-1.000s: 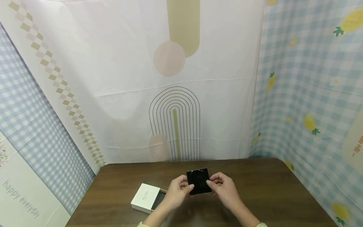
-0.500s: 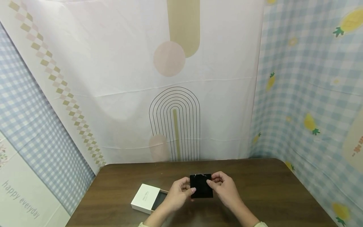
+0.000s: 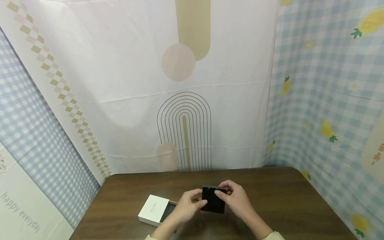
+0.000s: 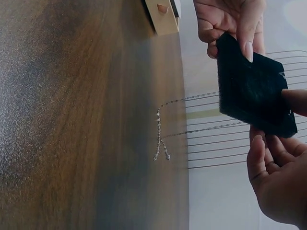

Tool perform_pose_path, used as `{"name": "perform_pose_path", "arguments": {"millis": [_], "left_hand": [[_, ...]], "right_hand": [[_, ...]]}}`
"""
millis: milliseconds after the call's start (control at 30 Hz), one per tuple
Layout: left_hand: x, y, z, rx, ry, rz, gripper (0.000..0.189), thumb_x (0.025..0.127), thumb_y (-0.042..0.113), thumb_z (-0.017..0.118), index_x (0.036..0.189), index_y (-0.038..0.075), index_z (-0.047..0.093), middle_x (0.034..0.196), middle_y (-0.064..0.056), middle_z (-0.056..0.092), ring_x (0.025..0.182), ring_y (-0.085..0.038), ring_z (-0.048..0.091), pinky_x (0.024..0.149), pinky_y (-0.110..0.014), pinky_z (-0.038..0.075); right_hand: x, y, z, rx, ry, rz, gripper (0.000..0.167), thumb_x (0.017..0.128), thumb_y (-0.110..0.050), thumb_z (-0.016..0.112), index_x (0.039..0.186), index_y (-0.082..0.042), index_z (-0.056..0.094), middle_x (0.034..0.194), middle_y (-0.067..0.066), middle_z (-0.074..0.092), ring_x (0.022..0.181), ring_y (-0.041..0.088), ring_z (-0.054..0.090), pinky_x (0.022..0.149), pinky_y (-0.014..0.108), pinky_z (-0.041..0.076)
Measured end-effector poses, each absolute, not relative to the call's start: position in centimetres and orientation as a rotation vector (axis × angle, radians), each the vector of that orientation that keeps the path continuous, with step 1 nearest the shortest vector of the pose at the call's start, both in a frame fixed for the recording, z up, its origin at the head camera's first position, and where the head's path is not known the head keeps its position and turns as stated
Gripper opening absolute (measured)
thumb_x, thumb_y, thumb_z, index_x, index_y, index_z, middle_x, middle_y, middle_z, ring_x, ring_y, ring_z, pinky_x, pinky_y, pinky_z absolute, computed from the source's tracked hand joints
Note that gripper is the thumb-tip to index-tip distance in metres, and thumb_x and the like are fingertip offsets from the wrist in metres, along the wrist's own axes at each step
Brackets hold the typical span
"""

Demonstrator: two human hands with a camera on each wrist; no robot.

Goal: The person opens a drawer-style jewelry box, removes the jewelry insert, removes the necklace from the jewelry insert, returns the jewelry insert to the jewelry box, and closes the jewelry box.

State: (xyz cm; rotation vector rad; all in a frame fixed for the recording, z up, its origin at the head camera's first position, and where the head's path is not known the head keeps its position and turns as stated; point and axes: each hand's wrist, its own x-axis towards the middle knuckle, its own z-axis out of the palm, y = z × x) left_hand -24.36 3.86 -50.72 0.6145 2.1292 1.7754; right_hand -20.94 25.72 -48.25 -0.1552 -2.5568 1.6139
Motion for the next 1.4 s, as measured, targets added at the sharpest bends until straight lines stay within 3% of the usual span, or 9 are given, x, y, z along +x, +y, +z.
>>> {"name": "perform_pose_path", "arguments": {"millis": [167,600,700,800,900,1000,1100,1200,1400], "left_hand": [[-24.3,4.1,-51.0,0.636,2.124,1.768,0.025,0.099,0.007,0.072,0.124,0.011,0.075,0.09,-0.001,0.071,0.079,-0.01,0.067,0.067,-0.024,0.059],[-23.9,4.2,-51.4,0.618,2.13,1.734,0.027,0.098,0.007,0.073,0.124,0.013,0.075,0.089,0.001,0.069,0.082,-0.01,0.065,0.068,-0.03,0.062],[-23.9,4.2,-51.4,0.609,2.125,1.728,0.029,0.098,0.007,0.073,0.126,0.013,0.075,0.091,0.0,0.07,0.083,-0.01,0.065,0.069,-0.034,0.063],[-23.9,4.2,-51.4,0.608,2.134,1.723,0.03,0.098,0.007,0.074,0.127,0.013,0.074,0.09,0.0,0.069,0.082,-0.01,0.064,0.067,-0.033,0.062],[-23.8,4.1,-51.5,0.616,2.151,1.706,0.03,0.098,0.008,0.074,0.127,0.014,0.074,0.09,0.001,0.069,0.081,-0.01,0.063,0.066,-0.029,0.06],[-23.9,4.0,-51.6,0.623,2.167,1.683,0.03,0.098,0.008,0.074,0.127,0.014,0.074,0.091,0.001,0.07,0.081,-0.01,0.063,0.064,-0.027,0.058],[-23.9,4.0,-51.6,0.625,2.175,1.666,0.031,0.098,0.009,0.074,0.128,0.014,0.074,0.095,0.001,0.072,0.081,-0.011,0.063,0.065,-0.027,0.058],[-23.8,4.0,-51.6,0.632,2.193,1.654,0.031,0.098,0.009,0.075,0.128,0.014,0.074,0.097,0.001,0.073,0.082,-0.01,0.063,0.065,-0.025,0.057],[-23.7,4.0,-51.8,0.655,2.211,1.652,0.031,0.097,0.009,0.076,0.128,0.012,0.074,0.099,0.001,0.075,0.086,-0.009,0.064,0.067,-0.023,0.056]], "right_hand": [[-21.2,25.5,-48.5,-0.083,-2.571,1.629,0.024,0.095,-0.022,0.08,0.112,-0.006,0.073,0.109,0.008,0.079,0.093,0.015,0.07,0.077,0.027,0.057],[-21.4,25.2,-48.4,-0.047,-2.667,1.486,0.021,0.1,-0.033,0.074,0.107,-0.014,0.079,0.116,0.003,0.08,0.114,0.021,0.069,0.098,0.048,0.057],[-21.6,25.3,-48.5,-0.032,-2.674,1.496,0.021,0.1,-0.033,0.074,0.107,-0.013,0.078,0.113,0.0,0.079,0.11,0.017,0.068,0.094,0.045,0.057],[-21.8,25.7,-48.6,-0.046,-2.671,1.608,0.023,0.1,-0.031,0.074,0.109,-0.01,0.077,0.095,-0.001,0.073,0.087,0.012,0.062,0.076,0.033,0.055],[-22.0,26.1,-48.7,-0.061,-2.669,1.748,0.026,0.099,-0.03,0.073,0.111,-0.006,0.076,0.088,0.001,0.069,0.079,0.014,0.058,0.071,0.029,0.049],[-21.9,26.5,-48.7,-0.01,-2.719,1.807,0.031,0.102,-0.031,0.068,0.114,-0.004,0.075,0.103,0.003,0.076,0.096,0.017,0.065,0.083,0.038,0.053],[-21.9,26.9,-48.7,0.051,-2.788,1.834,0.034,0.106,-0.035,0.061,0.117,-0.005,0.076,0.116,0.004,0.078,0.113,0.022,0.066,0.097,0.058,0.052],[-21.8,27.1,-48.7,0.101,-2.828,1.861,0.037,0.109,-0.036,0.056,0.118,-0.006,0.076,0.119,0.004,0.077,0.118,0.024,0.064,0.101,0.068,0.047],[-21.8,27.2,-48.8,0.126,-2.802,1.914,0.033,0.108,-0.033,0.059,0.114,-0.003,0.072,0.111,0.004,0.074,0.106,0.022,0.063,0.089,0.04,0.049]]}}
